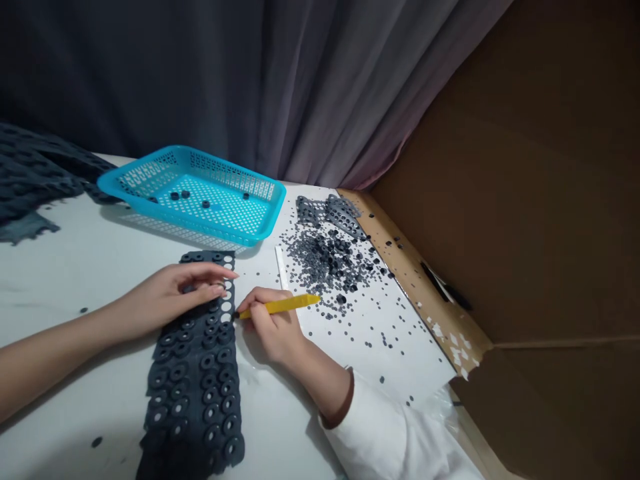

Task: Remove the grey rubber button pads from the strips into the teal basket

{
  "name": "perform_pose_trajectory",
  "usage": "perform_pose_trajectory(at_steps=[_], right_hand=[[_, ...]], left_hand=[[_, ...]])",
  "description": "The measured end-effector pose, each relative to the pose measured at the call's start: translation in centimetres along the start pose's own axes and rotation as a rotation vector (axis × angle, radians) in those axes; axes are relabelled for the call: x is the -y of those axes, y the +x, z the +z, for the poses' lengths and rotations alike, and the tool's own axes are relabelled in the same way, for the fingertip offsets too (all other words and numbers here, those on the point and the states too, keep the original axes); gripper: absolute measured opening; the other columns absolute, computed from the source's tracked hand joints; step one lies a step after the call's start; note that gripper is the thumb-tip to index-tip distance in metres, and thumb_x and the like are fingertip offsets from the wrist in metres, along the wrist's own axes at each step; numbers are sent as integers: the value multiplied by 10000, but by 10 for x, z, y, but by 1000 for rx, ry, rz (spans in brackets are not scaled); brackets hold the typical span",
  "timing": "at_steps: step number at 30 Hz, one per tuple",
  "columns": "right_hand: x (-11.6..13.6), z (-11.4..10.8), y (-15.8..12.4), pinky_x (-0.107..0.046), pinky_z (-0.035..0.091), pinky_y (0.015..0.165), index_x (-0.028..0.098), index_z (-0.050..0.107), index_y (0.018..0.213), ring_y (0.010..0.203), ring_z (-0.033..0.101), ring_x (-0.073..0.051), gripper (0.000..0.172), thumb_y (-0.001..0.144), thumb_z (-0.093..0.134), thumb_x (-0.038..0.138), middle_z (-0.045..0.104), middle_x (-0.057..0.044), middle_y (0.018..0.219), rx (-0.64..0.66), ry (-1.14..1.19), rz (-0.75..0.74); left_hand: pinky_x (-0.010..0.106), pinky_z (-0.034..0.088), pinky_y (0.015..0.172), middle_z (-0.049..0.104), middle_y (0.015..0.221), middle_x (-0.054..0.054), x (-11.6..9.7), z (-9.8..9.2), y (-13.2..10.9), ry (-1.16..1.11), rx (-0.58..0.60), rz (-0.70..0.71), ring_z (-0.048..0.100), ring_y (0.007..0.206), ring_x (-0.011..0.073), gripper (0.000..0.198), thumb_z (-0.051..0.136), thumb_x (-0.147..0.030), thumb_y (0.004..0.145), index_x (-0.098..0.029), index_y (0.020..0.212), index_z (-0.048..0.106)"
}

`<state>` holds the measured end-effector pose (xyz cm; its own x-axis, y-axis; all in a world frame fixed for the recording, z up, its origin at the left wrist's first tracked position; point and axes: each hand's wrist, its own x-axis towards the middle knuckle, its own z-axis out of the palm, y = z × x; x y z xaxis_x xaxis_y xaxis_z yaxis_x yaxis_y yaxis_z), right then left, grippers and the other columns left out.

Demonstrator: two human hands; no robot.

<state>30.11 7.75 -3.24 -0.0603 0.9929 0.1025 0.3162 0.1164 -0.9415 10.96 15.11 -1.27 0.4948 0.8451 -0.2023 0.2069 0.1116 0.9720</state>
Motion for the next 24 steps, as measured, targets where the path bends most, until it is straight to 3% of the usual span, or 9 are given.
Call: perform_pose_trajectory(at_steps=[3,6,9,12,20,24], right_hand=[[1,-5,-1,-306,516,748,209,667,969,807,678,-190,265,934,407,242,713,-54,852,-33,-58,-134],[-6,-5,2,-362,495,917,222,572,1225,1047,656,-214,301,991,399,298,703,-90,1134,40,-178,-233],[-12,-2,7,-447,396,1060,219,579,1197,1273,530,-256,273,999,424,325,665,-107,1249,224,-382,-317],[-11,-2,8,-523,338,1092,207,576,1187,1363,438,-302,259,998,441,323,664,-113,1259,331,-536,-290],[-6,1,6,-620,235,1127,257,575,1199,1424,329,-345,262,998,436,352,666,-71,1266,300,-686,-196],[-12,5,8,-639,186,1137,233,582,1219,1440,284,-362,283,989,458,343,659,-94,1278,255,-706,-195]], left_hand=[[231,381,597,717,806,25,5,2,2,-19,81,-44,553,691,155,190,700,-330,816,-208,949,759],[221,245,490,673,729,15,9,2,1,-166,106,-89,383,517,97,250,691,-392,812,-194,955,746],[222,238,495,640,692,21,10,3,0,-284,113,-124,360,521,94,295,700,-433,801,-162,908,747],[212,226,480,633,693,26,8,4,-1,-363,122,-150,318,517,80,283,714,-407,793,-143,885,753],[176,224,458,627,706,27,7,4,-3,-395,145,-183,285,504,48,257,677,-375,832,-126,781,720],[179,309,484,636,775,27,6,4,-3,-403,118,-163,362,534,65,126,618,-224,817,-142,850,709]])
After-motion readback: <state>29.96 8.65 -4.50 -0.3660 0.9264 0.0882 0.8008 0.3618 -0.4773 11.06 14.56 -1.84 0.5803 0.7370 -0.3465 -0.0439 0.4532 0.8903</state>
